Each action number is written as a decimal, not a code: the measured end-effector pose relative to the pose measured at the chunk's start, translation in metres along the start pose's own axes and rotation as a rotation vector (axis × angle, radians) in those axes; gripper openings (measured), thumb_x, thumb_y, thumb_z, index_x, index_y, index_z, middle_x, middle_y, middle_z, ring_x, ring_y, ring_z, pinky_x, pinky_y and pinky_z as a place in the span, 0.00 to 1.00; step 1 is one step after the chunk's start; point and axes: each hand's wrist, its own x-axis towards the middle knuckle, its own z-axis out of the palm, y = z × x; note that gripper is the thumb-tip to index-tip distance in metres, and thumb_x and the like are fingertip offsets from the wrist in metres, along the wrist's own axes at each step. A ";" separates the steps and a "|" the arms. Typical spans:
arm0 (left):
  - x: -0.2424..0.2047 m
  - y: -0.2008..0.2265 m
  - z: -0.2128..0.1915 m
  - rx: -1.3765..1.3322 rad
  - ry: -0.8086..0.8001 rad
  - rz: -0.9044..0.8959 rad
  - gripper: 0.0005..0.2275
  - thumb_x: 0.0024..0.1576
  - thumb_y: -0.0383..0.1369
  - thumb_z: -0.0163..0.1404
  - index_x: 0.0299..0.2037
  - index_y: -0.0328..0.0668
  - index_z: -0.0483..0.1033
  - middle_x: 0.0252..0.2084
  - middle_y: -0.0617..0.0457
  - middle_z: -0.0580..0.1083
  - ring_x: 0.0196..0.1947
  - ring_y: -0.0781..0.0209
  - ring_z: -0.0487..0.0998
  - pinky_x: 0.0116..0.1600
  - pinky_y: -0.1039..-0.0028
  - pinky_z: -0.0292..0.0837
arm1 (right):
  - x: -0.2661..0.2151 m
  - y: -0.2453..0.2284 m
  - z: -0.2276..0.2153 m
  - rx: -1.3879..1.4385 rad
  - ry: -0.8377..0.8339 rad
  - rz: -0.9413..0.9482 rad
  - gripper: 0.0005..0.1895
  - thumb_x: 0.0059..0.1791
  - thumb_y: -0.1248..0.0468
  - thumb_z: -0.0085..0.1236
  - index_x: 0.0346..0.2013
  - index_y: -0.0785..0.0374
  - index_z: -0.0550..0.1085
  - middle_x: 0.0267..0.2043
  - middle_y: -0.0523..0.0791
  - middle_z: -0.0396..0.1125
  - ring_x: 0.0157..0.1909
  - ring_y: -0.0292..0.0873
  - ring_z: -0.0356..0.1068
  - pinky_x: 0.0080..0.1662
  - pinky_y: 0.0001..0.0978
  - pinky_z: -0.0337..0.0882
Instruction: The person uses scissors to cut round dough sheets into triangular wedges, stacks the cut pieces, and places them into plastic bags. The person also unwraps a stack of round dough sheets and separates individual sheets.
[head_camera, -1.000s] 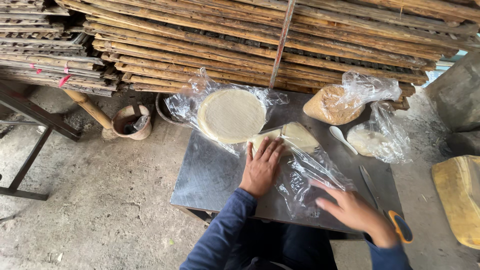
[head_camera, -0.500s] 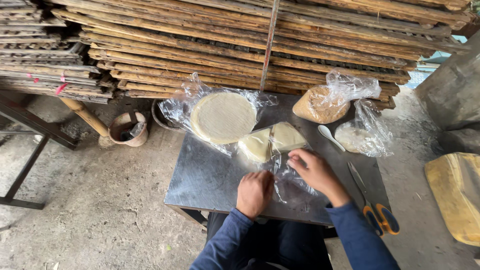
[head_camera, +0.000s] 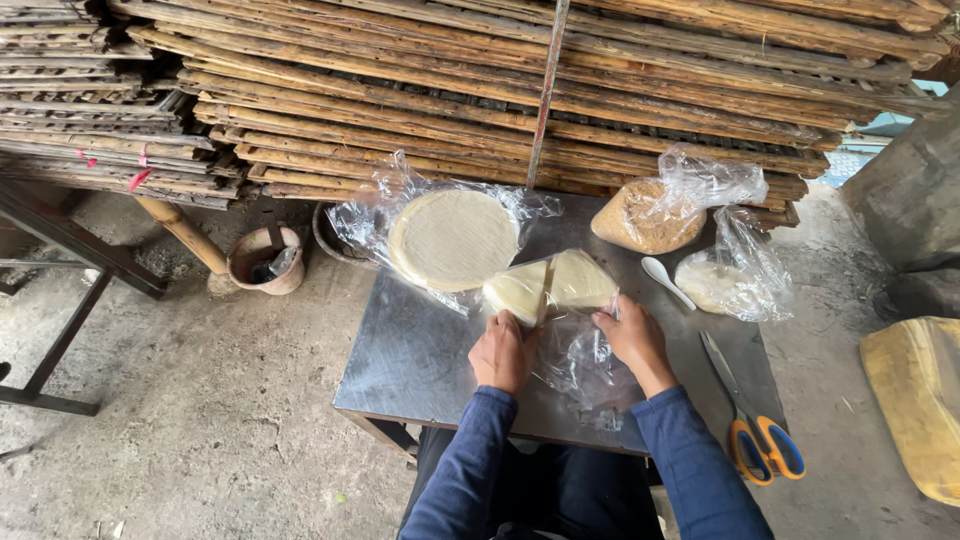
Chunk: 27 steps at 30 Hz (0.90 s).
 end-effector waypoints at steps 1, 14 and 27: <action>0.001 -0.003 0.004 -0.010 0.006 0.001 0.19 0.53 0.48 0.59 0.39 0.41 0.69 0.41 0.42 0.77 0.36 0.40 0.81 0.37 0.54 0.75 | 0.000 0.005 0.004 0.113 0.014 -0.018 0.15 0.46 0.56 0.67 0.41 0.62 0.77 0.40 0.50 0.75 0.43 0.51 0.74 0.45 0.43 0.71; 0.020 -0.015 0.035 -0.780 -0.238 -0.124 0.15 0.57 0.26 0.54 0.48 0.40 0.61 0.36 0.42 0.80 0.33 0.53 0.81 0.36 0.66 0.75 | -0.029 0.051 0.013 0.813 -0.086 0.068 0.06 0.49 0.65 0.64 0.37 0.64 0.77 0.31 0.39 0.70 0.30 0.30 0.62 0.31 0.25 0.61; 0.017 -0.033 0.008 -1.099 -0.432 -0.081 0.24 0.53 0.18 0.56 0.54 0.41 0.54 0.41 0.48 0.77 0.39 0.64 0.82 0.43 0.74 0.81 | -0.047 0.032 -0.017 0.984 -0.511 0.362 0.15 0.44 0.61 0.67 0.44 0.62 0.78 0.41 0.44 0.75 0.43 0.36 0.74 0.30 0.34 0.74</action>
